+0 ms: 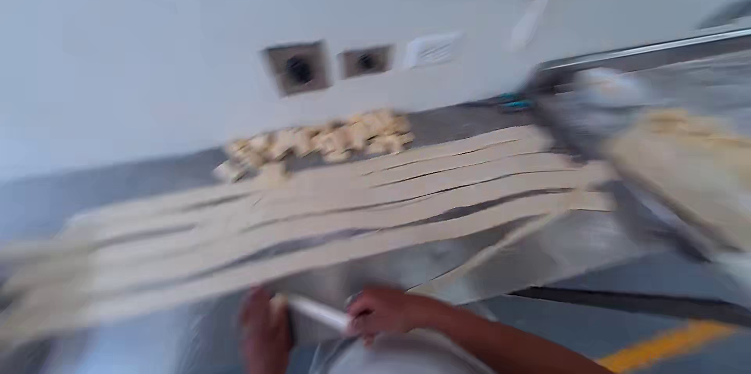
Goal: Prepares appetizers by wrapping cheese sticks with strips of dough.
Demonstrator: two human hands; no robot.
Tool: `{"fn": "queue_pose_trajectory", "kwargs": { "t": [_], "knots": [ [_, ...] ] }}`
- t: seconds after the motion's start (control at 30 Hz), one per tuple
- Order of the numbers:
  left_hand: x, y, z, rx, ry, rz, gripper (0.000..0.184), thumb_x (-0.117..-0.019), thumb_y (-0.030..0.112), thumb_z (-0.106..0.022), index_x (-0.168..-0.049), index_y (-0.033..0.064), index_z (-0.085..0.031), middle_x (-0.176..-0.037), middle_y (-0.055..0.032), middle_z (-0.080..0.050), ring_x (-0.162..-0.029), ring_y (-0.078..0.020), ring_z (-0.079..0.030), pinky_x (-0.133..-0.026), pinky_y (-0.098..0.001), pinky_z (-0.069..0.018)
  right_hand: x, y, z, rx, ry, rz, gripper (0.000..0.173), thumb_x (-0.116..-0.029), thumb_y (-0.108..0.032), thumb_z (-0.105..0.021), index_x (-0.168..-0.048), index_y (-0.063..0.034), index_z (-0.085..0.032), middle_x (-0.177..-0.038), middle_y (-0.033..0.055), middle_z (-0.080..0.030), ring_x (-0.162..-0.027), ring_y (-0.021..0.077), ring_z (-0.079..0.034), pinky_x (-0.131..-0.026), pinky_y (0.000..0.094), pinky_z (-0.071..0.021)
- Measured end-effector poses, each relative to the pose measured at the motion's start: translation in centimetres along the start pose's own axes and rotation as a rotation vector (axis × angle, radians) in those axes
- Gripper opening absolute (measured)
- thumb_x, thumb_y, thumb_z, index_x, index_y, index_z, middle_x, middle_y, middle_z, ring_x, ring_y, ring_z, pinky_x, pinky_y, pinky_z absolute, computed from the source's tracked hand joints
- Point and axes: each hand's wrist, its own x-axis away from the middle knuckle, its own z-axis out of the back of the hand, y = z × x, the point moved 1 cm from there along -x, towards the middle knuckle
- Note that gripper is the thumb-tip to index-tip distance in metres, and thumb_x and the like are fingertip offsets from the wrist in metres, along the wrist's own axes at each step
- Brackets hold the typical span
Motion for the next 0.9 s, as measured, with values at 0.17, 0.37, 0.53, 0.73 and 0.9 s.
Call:
{"fn": "queue_pose_trajectory", "kwargs": {
  "t": [0.17,0.37,0.53,0.73,0.9],
  "knots": [
    [-0.7,0.1,-1.6,-0.043,0.193,0.040,0.029,-0.0931,0.004,-0.061,-0.116,-0.0111,-0.071,-0.122,-0.0273,-0.069,-0.118,-0.0460,-0.066,-0.105,-0.0612,-0.0484,-0.3,1.2,-1.4,0.178,-0.048,-0.010,0.035,-0.1039,-0.025,-0.059,-0.097,0.0067,-0.071,-0.105,0.0221,-0.066,-0.104,0.0316,-0.061,-0.093,0.0454,-0.0468],
    [0.1,0.3,-0.7,-0.033,0.075,-0.075,0.029,-0.0963,0.000,-0.054,-0.117,-0.0110,-0.071,-0.125,-0.0286,-0.068,-0.119,-0.0464,-0.065,-0.102,-0.0579,-0.0517,0.7,0.5,-1.3,0.238,-0.038,-0.006,0.034,-0.1057,-0.022,-0.055,-0.097,0.0066,-0.072,-0.097,0.0200,-0.063,-0.094,0.0293,-0.059,-0.085,0.0410,-0.0467],
    [-0.7,-0.9,-0.4,0.006,0.063,-0.102,0.038,-0.0924,0.015,-0.065,-0.119,-0.0120,-0.069,-0.126,-0.0268,-0.068,-0.122,-0.0453,-0.064,-0.107,-0.0654,-0.0434,0.6,0.8,-1.3,0.305,-0.137,0.027,0.031,-0.1064,-0.017,-0.052,-0.101,0.0074,-0.072,-0.096,0.0228,-0.067,-0.096,0.0347,-0.063,-0.090,0.0470,-0.0468],
    [-0.9,0.5,-1.8,-0.094,0.133,-0.066,0.027,-0.0947,0.001,-0.058,-0.115,-0.0115,-0.072,-0.122,-0.0277,-0.069,-0.116,-0.0452,-0.067,-0.101,-0.0594,-0.0515,0.8,0.2,-1.6,0.479,-0.203,0.068,0.032,-0.1071,-0.020,-0.050,-0.107,0.0025,-0.073,-0.104,0.0227,-0.069,-0.108,0.0401,-0.063,-0.100,0.0570,-0.0422],
    [-0.7,2.0,-1.3,-0.046,0.017,-0.078,0.029,-0.0956,-0.001,-0.054,-0.116,-0.0092,-0.072,-0.123,-0.0246,-0.070,-0.114,-0.0416,-0.069,-0.099,-0.0572,-0.0539,0.3,-0.6,-2.0,0.560,-0.248,0.117,0.029,-0.1066,-0.015,-0.049,-0.109,0.0007,-0.073,-0.109,0.0235,-0.067,-0.113,0.0422,-0.062,-0.099,0.0602,-0.0420]
  ]
}}
